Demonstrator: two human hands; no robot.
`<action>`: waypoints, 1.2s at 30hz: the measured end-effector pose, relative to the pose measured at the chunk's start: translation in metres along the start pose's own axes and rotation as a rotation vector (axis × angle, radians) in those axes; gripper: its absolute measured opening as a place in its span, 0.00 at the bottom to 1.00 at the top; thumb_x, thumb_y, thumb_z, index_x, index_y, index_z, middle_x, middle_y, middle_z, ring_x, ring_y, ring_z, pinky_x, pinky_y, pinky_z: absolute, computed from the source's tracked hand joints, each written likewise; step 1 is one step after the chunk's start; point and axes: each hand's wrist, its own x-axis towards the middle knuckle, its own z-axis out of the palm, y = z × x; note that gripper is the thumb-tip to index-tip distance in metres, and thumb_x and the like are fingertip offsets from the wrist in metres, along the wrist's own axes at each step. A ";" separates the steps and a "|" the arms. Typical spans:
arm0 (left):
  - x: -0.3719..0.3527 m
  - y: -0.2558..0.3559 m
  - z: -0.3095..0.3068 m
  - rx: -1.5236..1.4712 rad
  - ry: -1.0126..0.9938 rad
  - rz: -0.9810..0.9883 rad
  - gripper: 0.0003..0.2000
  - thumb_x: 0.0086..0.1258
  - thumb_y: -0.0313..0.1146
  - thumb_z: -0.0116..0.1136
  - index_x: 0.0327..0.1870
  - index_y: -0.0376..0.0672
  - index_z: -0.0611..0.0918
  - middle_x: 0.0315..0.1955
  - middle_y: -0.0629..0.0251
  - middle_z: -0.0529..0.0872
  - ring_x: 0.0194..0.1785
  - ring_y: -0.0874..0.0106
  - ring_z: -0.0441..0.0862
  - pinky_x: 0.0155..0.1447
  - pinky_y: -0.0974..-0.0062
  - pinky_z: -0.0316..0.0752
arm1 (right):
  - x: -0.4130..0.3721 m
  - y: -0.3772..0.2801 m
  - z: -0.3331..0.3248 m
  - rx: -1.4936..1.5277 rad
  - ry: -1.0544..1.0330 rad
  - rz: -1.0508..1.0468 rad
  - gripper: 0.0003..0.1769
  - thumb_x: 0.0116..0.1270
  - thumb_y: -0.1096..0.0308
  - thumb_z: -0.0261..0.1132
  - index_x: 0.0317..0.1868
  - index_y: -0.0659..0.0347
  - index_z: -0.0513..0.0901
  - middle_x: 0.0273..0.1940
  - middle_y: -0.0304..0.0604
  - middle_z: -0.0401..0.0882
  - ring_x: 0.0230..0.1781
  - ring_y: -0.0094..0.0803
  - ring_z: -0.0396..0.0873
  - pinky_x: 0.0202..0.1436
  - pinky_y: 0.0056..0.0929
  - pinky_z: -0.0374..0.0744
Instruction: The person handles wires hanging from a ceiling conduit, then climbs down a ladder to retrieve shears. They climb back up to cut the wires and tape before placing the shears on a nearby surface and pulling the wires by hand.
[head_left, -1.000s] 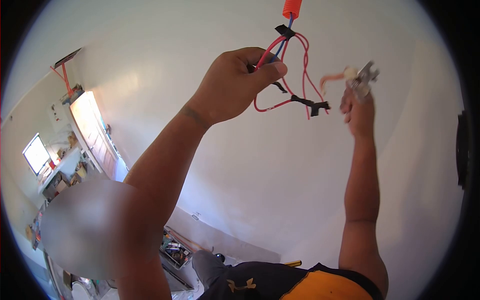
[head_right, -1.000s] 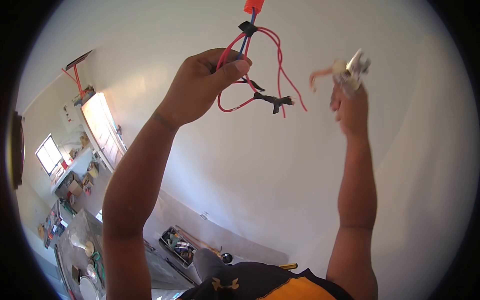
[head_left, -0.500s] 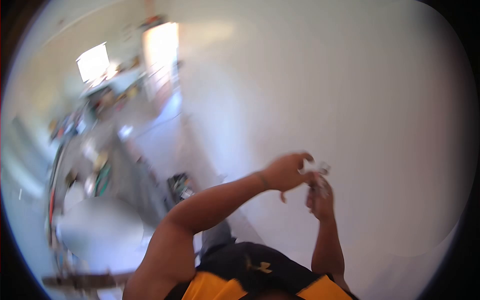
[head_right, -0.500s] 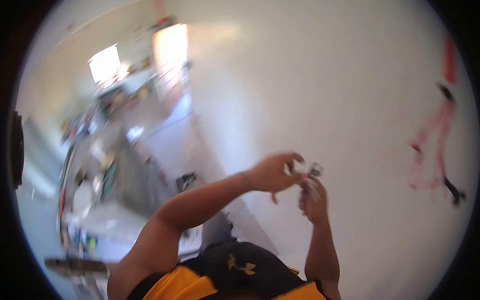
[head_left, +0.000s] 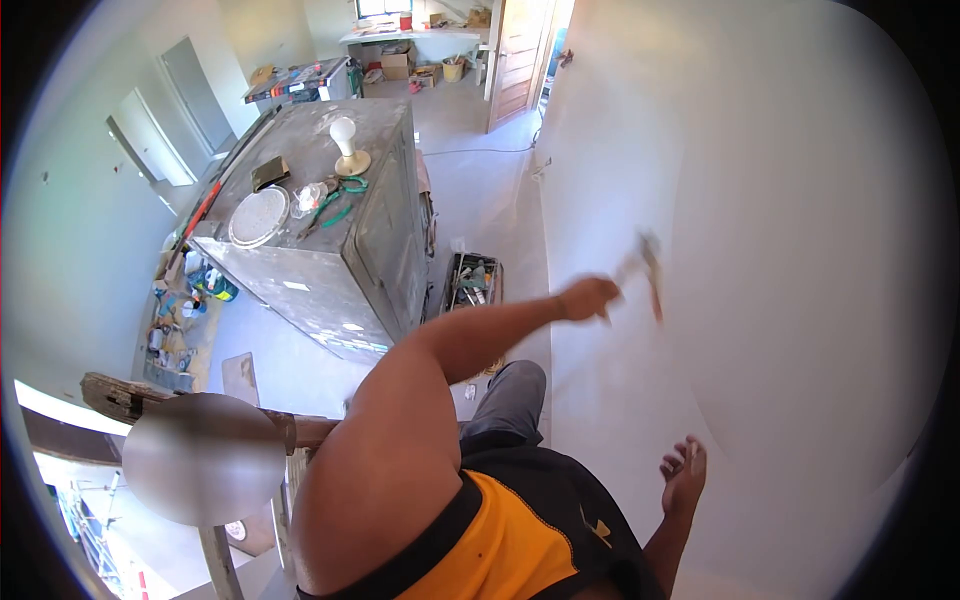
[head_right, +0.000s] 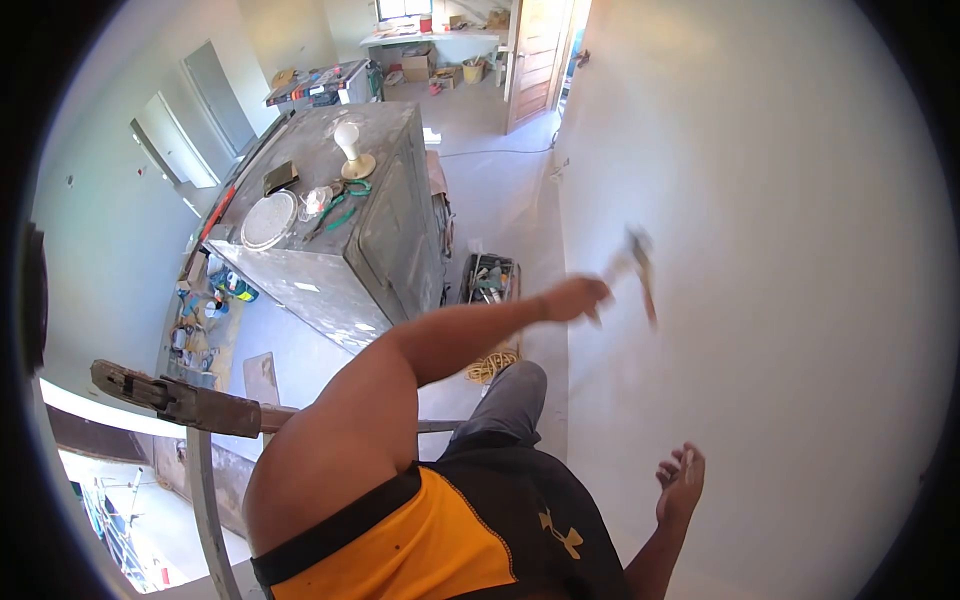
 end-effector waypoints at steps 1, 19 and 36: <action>-0.007 -0.070 0.006 0.120 0.511 0.144 0.14 0.65 0.34 0.63 0.48 0.37 0.81 0.43 0.50 0.85 0.49 0.50 0.82 0.54 0.54 0.77 | 0.000 0.019 -0.022 0.027 0.040 0.094 0.19 0.78 0.49 0.58 0.60 0.51 0.75 0.45 0.37 0.74 0.40 0.29 0.74 0.43 0.31 0.74; -0.399 -0.298 -0.236 -0.612 1.661 -1.360 0.24 0.79 0.55 0.39 0.50 0.43 0.80 0.36 0.67 0.91 0.32 0.71 0.84 0.30 0.60 0.75 | -0.063 0.197 -0.227 -0.562 0.184 0.407 0.19 0.72 0.51 0.61 0.53 0.56 0.78 0.40 0.39 0.81 0.34 0.34 0.78 0.38 0.40 0.77; -0.410 -0.272 -0.260 0.842 0.052 -1.692 0.30 0.70 0.65 0.49 0.59 0.53 0.85 0.59 0.59 0.85 0.63 0.52 0.81 0.67 0.45 0.67 | -0.103 0.215 -0.299 -1.474 -0.367 0.124 0.15 0.74 0.54 0.59 0.46 0.57 0.80 0.34 0.40 0.83 0.29 0.36 0.82 0.31 0.40 0.80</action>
